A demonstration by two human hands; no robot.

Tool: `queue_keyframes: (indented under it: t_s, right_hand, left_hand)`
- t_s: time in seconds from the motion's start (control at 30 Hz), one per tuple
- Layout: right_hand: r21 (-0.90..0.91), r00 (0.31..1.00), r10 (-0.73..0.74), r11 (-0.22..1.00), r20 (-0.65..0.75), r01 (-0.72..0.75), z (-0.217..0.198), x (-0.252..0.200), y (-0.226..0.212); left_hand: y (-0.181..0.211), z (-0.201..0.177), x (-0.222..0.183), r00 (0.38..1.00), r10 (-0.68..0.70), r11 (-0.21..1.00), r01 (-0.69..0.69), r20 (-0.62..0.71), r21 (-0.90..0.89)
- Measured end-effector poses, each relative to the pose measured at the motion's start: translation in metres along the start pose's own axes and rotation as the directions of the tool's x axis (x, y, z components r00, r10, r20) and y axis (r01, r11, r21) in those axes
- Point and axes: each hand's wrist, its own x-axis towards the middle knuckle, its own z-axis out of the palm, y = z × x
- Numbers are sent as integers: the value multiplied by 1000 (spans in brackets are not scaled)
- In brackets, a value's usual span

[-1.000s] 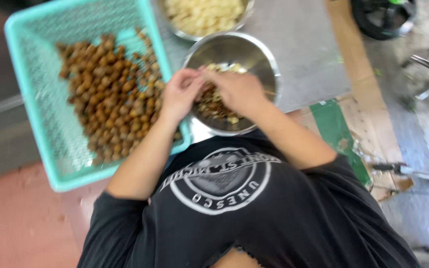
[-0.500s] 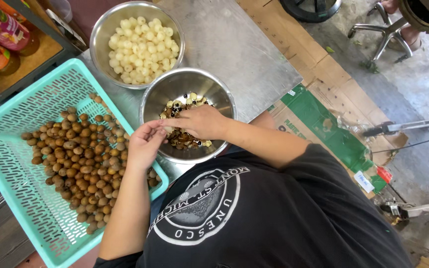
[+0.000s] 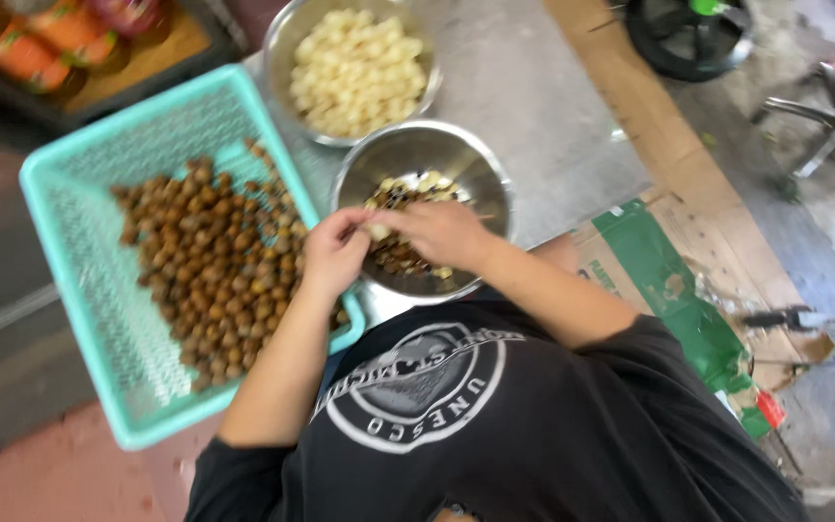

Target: The person repeatedly picks longan fruits from a basket, peels them by hand, and places the peeled fruit into a metal bowl while discarding the shells into a separate bowl. The process continues throughout the clip with consistent hand movements.

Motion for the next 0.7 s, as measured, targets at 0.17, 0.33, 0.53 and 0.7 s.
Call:
queue_keyframes:
  t_s: [0.17,0.33,0.53,0.7]
  right_hand:
    - [22,998,-34,999,-45,35,-7,6,-1]
    - [149,986,-34,987,-166,59,-11,11,-11]
    - [52,949,-85,993,-303,105,0,19,-21]
    - [37,943,-95,993,-319,112,3,24,-24]
  left_hand:
    - [11,0,5,979,-63,966,108,193,-236]
    - [23,4,5,965,-144,861,231,218,-453]
    - [24,15,9,963,-208,666,270,174,-695]
    - [27,20,9,983,-115,726,183,146,-663]
